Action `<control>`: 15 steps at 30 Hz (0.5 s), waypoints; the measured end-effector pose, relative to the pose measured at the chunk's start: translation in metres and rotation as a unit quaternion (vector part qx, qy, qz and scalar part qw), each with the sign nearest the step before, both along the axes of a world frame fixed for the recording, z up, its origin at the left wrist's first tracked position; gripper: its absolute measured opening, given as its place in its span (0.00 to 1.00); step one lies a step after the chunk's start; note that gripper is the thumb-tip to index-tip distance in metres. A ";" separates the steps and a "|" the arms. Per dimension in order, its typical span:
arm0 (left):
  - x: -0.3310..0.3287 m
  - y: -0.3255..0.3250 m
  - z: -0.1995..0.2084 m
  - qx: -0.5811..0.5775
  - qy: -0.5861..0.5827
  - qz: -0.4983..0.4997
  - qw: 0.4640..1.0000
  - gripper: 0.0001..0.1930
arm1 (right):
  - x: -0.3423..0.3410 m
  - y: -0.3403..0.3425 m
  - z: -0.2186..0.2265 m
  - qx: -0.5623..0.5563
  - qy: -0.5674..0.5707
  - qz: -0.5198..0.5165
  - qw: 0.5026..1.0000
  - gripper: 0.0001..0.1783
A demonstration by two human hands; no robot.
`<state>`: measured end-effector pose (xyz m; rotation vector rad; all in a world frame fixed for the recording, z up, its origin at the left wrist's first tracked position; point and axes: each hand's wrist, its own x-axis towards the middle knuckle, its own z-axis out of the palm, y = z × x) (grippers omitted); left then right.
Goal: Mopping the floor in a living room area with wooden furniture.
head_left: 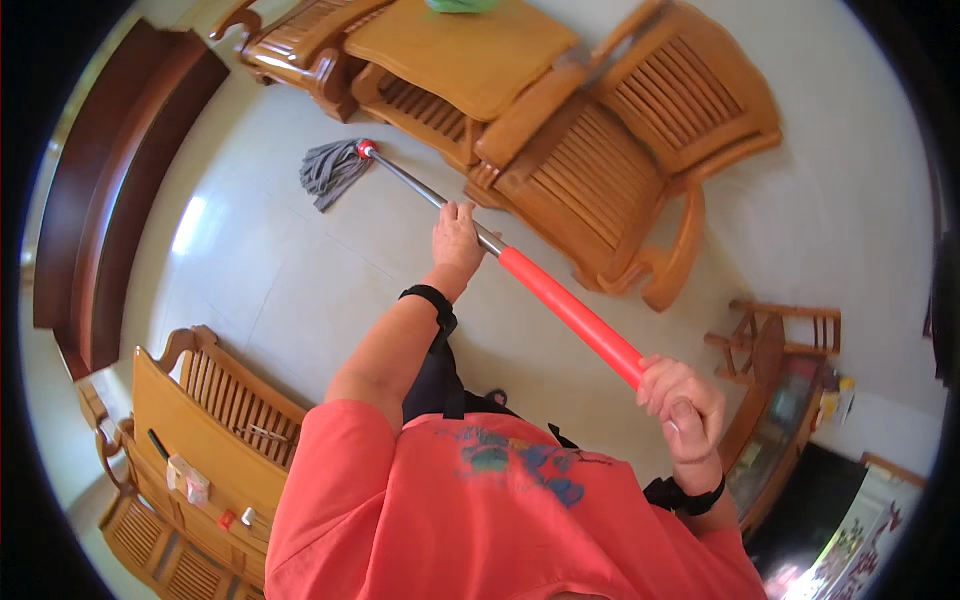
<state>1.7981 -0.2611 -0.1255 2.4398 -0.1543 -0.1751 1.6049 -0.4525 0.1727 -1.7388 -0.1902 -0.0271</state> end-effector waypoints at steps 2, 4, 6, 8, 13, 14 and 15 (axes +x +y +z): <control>-0.031 -0.020 0.012 0.000 -0.008 -0.059 0.998 0.31 | -0.045 -0.007 0.004 0.007 0.001 -0.079 0.997 0.13; -0.066 -0.042 0.014 0.003 -0.015 -0.115 0.993 0.28 | -0.093 -0.020 0.014 0.022 0.009 -0.154 0.988 0.13; -0.104 -0.072 0.011 0.042 0.008 -0.251 0.967 0.21 | -0.147 -0.038 0.026 0.036 0.015 -0.230 0.972 0.14; -0.156 -0.105 0.022 0.064 0.022 -0.336 0.939 0.18 | -0.208 -0.056 0.038 0.077 0.013 -0.364 0.928 0.15; -0.296 -0.176 0.058 0.082 0.082 -0.521 0.846 0.15 | -0.348 -0.079 0.085 0.054 -0.017 -0.464 0.884 0.16; -0.326 -0.197 0.067 0.072 0.081 -0.563 0.819 0.15 | -0.374 -0.075 0.104 0.039 -0.036 -0.495 0.867 0.18; -0.354 -0.211 0.073 0.049 0.063 -0.588 0.805 0.16 | -0.404 -0.079 0.118 0.029 -0.039 -0.495 0.868 0.19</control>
